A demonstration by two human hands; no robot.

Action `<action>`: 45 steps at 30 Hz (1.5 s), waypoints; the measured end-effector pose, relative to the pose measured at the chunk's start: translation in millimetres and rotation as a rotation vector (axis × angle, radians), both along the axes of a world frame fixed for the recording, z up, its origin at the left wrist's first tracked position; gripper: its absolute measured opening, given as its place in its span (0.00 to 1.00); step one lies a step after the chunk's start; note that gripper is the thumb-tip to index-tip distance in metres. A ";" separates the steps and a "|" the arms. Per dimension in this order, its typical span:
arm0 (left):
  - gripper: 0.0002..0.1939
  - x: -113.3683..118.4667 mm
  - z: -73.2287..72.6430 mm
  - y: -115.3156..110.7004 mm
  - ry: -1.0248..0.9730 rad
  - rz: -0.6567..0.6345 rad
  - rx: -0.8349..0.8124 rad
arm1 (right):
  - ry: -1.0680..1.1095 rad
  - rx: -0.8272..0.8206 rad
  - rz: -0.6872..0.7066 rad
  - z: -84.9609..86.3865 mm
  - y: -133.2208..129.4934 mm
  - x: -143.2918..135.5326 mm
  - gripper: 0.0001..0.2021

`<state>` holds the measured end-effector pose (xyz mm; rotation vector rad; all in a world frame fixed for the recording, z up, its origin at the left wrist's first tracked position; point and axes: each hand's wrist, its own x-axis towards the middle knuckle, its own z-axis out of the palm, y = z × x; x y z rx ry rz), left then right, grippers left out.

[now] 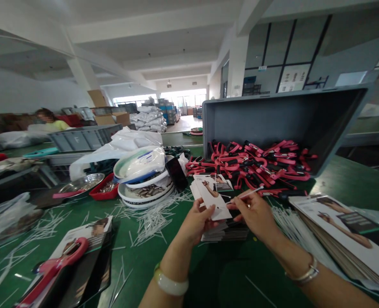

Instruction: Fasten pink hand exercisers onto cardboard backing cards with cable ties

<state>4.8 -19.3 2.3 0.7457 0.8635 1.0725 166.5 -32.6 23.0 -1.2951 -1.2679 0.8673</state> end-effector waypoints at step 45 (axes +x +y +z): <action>0.04 0.3 9.8 -4.7 -0.001 -0.066 -0.082 | -1.038 0.580 0.028 -16.2 -13.2 36.5 0.27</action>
